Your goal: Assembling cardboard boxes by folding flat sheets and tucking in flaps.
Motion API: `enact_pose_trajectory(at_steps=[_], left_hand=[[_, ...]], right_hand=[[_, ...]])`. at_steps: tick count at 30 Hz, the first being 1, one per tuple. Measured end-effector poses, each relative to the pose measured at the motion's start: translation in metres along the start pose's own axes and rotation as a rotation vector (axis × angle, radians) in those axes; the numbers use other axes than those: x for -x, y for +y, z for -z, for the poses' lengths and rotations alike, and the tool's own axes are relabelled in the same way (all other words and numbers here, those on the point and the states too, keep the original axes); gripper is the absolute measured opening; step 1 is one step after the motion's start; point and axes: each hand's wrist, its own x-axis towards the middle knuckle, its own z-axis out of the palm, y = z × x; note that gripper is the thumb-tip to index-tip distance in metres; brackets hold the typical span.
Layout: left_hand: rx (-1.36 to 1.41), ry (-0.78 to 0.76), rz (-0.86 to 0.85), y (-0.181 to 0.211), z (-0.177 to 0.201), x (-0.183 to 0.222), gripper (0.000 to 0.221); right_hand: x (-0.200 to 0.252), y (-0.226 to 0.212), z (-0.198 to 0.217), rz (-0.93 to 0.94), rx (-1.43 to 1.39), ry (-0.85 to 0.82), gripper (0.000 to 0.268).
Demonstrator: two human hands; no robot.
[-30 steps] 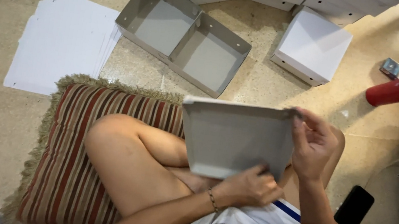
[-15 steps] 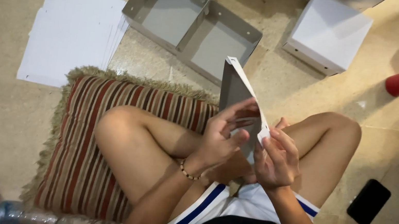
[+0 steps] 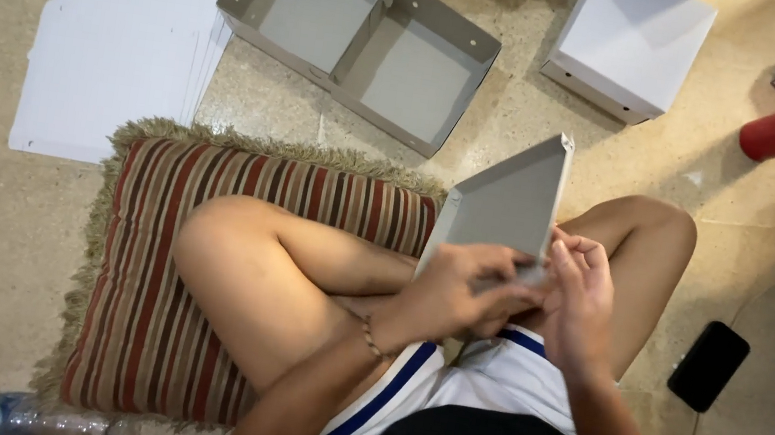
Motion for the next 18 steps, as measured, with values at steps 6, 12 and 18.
enact_pose_trajectory(at_steps=[6,12,18], left_hand=[[-0.232,-0.209,-0.387,-0.025,-0.021,-0.003,0.014],[-0.515,0.071,-0.397,-0.049,-0.021,-0.021,0.008],[-0.782,0.118,-0.162,-0.087,-0.029,0.0,0.014]], right_hand=[[-0.005,-0.012,0.025,0.149,0.025,0.104,0.021],[-0.025,0.009,0.027,0.526,0.403,0.127,0.021],[-0.05,0.053,0.014,0.442,0.328,0.148,0.015]])
